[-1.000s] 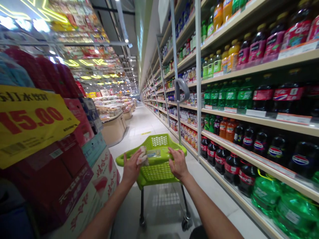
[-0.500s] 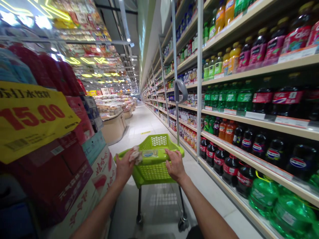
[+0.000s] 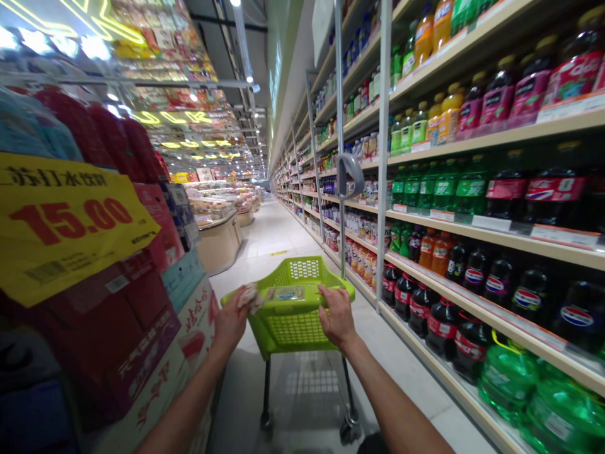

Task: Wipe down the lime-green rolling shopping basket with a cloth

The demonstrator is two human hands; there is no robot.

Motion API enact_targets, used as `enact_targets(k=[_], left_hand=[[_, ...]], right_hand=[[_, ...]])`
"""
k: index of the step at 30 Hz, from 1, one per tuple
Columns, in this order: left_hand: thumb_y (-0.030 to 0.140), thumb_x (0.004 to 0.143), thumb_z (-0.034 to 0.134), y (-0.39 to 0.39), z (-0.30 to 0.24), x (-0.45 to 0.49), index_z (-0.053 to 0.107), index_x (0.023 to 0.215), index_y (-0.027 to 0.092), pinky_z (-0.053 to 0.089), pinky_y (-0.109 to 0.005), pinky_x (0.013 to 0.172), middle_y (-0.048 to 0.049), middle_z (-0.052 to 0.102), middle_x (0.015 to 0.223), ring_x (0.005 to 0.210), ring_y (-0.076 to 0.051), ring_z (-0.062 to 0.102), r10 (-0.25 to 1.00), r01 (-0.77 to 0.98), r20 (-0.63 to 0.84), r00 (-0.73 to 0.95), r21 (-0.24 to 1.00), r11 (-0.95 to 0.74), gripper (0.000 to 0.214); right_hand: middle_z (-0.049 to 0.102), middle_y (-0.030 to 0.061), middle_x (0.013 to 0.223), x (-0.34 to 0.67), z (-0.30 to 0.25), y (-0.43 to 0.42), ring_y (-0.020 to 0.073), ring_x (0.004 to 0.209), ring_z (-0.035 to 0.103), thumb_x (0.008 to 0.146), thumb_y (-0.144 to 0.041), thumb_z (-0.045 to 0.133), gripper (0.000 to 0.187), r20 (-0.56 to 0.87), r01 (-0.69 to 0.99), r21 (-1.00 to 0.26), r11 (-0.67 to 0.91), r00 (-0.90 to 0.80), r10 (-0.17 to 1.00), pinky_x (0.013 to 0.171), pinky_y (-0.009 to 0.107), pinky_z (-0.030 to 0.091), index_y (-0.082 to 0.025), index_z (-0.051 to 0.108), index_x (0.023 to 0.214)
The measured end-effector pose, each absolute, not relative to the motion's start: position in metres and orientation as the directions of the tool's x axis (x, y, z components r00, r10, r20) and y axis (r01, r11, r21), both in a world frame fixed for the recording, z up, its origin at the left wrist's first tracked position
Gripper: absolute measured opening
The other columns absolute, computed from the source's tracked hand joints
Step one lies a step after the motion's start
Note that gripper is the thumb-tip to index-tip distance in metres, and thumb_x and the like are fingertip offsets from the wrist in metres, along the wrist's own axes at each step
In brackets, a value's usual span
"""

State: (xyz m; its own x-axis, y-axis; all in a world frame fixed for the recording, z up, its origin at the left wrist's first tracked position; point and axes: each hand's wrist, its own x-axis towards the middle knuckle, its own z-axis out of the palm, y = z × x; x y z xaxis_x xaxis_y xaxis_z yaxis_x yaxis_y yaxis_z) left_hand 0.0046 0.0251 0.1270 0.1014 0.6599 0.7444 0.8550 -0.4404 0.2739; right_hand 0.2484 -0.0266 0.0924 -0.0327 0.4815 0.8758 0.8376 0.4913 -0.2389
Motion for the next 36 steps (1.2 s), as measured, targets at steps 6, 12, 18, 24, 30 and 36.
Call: enact_targets(k=[6, 12, 18, 24, 30, 36], left_hand=[[0.017, 0.082, 0.041, 0.005, 0.126, 0.062, 0.057, 0.107, 0.023, 0.01, -0.054, 0.106, -0.0057, 0.058, 0.12, 0.111, -0.021, 0.052, 0.557, 0.739, 0.755, 0.346, 0.147, -0.658, 0.03], [0.02, 0.083, 0.041, 0.02, 0.124, 0.021, 0.055, 0.11, 0.021, 0.005, -0.057, 0.105, -0.0072, 0.059, 0.119, 0.11, -0.024, 0.053, 0.606, 0.798, 0.753, 0.257, 0.188, -0.572, 0.03], [0.018, 0.081, 0.041, 0.023, 0.125, 0.005, 0.057, 0.107, 0.021, 0.01, -0.057, 0.105, -0.0085, 0.061, 0.115, 0.106, -0.024, 0.056, 0.646, 0.853, 0.757, 0.097, 0.271, -0.446, 0.03], [0.016, 0.081, 0.042, 0.005, 0.129, 0.057, 0.056, 0.108, 0.024, 0.007, -0.056, 0.106, -0.0049, 0.057, 0.122, 0.11, -0.021, 0.053, 0.589, 0.751, 0.736, 0.335, 0.17, -0.638, 0.032], [0.018, 0.08, 0.042, 0.019, 0.134, 0.005, 0.058, 0.106, 0.019, 0.012, -0.061, 0.103, -0.0102, 0.062, 0.113, 0.105, -0.026, 0.056, 0.678, 0.861, 0.731, 0.076, 0.294, -0.414, 0.03], [0.016, 0.081, 0.042, -0.003, 0.132, 0.061, 0.055, 0.11, 0.024, 0.009, -0.057, 0.106, -0.0038, 0.055, 0.124, 0.113, -0.022, 0.051, 0.603, 0.744, 0.703, 0.376, 0.159, -0.649, 0.033]], right_hand=[[0.06, 0.0076, 0.106, 0.243, 0.093, -0.028, 0.0222, 0.098, 0.053, 0.077, -0.022, 0.039, 0.044, 0.871, 0.841, -0.236, 0.488, -0.04, 0.489, 0.092, 0.044, 0.028, -0.018, 0.042, 0.121], [0.061, 0.0075, 0.105, 0.248, 0.094, -0.029, 0.0212, 0.098, 0.054, 0.077, -0.02, 0.039, 0.043, 0.871, 0.836, -0.236, 0.495, -0.045, 0.49, 0.092, 0.042, 0.029, -0.018, 0.043, 0.12], [0.061, 0.0068, 0.104, 0.244, 0.091, -0.027, 0.0217, 0.097, 0.054, 0.076, -0.021, 0.039, 0.044, 0.884, 0.838, -0.25, 0.486, -0.008, 0.468, 0.091, 0.042, 0.029, -0.018, 0.043, 0.12], [0.061, 0.007, 0.105, 0.25, 0.094, -0.029, 0.0216, 0.097, 0.055, 0.076, -0.02, 0.039, 0.046, 0.874, 0.842, -0.223, 0.491, -0.051, 0.483, 0.092, 0.042, 0.03, -0.018, 0.04, 0.123], [0.061, 0.0067, 0.104, 0.249, 0.093, -0.03, 0.0219, 0.097, 0.055, 0.076, -0.019, 0.039, 0.047, 0.874, 0.835, -0.258, 0.487, -0.013, 0.485, 0.093, 0.043, 0.029, -0.019, 0.04, 0.123], [0.061, 0.0079, 0.106, 0.25, 0.092, -0.031, 0.0221, 0.099, 0.054, 0.076, -0.02, 0.039, 0.046, 0.87, 0.831, -0.244, 0.5, -0.04, 0.492, 0.092, 0.043, 0.029, -0.018, 0.04, 0.122]])
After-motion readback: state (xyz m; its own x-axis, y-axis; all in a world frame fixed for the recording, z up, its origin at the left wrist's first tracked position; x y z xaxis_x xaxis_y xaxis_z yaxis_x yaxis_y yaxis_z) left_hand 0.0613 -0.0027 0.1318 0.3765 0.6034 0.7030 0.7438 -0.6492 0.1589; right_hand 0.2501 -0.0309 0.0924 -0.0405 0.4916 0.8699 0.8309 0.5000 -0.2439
